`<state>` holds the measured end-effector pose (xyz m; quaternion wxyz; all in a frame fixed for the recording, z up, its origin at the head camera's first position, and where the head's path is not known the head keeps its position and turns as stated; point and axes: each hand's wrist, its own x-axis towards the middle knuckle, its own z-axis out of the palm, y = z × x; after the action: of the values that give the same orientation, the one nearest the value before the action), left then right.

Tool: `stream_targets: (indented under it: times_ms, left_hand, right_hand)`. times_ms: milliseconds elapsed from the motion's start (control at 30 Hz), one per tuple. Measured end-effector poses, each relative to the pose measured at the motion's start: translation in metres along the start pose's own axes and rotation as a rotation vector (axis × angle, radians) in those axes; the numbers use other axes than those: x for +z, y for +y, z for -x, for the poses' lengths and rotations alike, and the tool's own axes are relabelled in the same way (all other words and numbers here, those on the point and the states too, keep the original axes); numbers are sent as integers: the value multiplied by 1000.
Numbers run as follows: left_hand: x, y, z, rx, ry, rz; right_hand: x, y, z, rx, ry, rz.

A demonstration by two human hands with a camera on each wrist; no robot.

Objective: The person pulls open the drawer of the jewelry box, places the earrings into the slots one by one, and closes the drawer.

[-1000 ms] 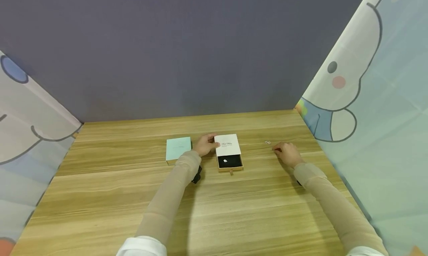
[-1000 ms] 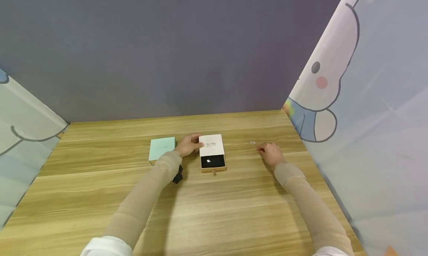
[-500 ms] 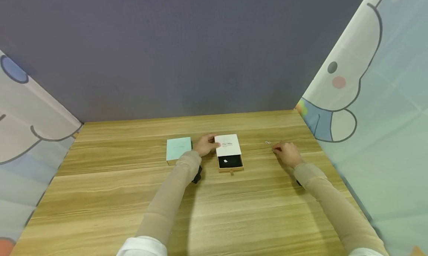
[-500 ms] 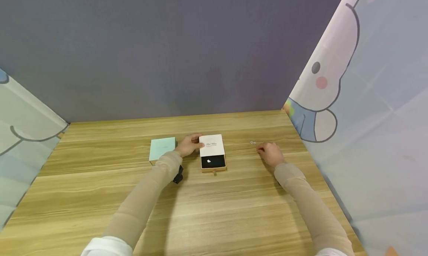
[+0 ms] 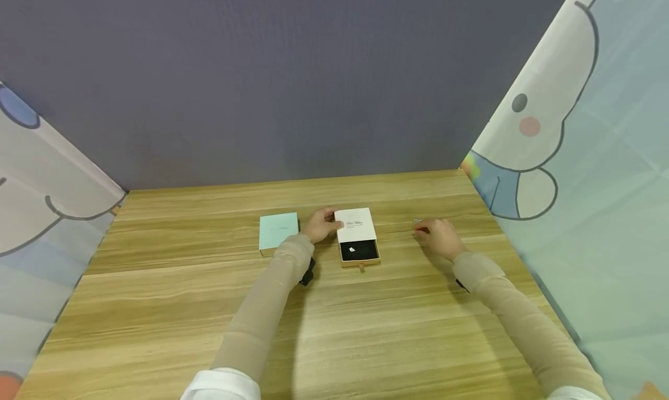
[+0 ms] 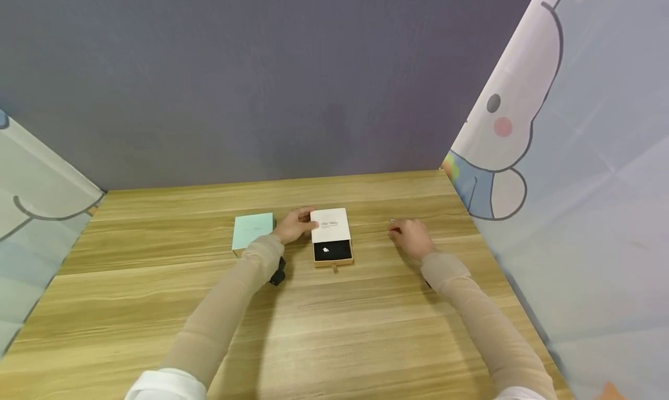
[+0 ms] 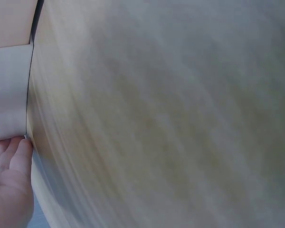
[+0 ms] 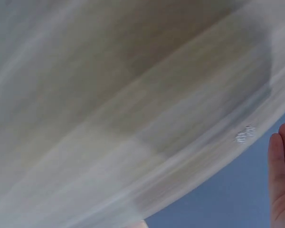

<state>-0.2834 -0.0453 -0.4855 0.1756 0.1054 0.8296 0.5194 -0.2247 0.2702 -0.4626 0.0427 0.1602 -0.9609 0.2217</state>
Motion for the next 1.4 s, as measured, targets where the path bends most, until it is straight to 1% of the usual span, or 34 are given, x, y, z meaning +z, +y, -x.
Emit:
stream_targets:
  times_ms: [100,167,200,267,400,433,467,700,933,1133,1400]
  left_hand:
    - [-1,1,2,7,-5,5]
    - [-3,1,3,6,-9,3]
    - [-3,1,4,21,-1,-10]
    - [-4,1,4,24,0,-19]
    - [-5,-1,2,14,2,-6]
    - [-5,-1,1,-2,-4,7]
    - [-4,-1,1,-5,-3,8]
    - [-1,-1,1,16,5,-28]
    - [-1,-1,2,7,2,9]
    - [0,-2,1,13,1,5]
    - [0,-3,0,8,1,-8]
  right_hand:
    - [0,-6,-3,-29,20,28]
    - [0,-10,-5,-36,28,28]
    - [0,-12,-6,-39,30,28]
    - [-1,-16,-7,-36,21,9]
    - [-4,-25,-8,-32,0,-18]
    - [-4,-28,-8,-34,-5,-22]
    - [-5,-30,-7,-36,-9,-24]
    - [-6,-43,-6,-34,-32,-14]
    - [-6,-50,-6,-110,10,-23]
    - [-6,-58,-5,-136,30,-78]
    - [-4,-71,-5,-158,35,-107]
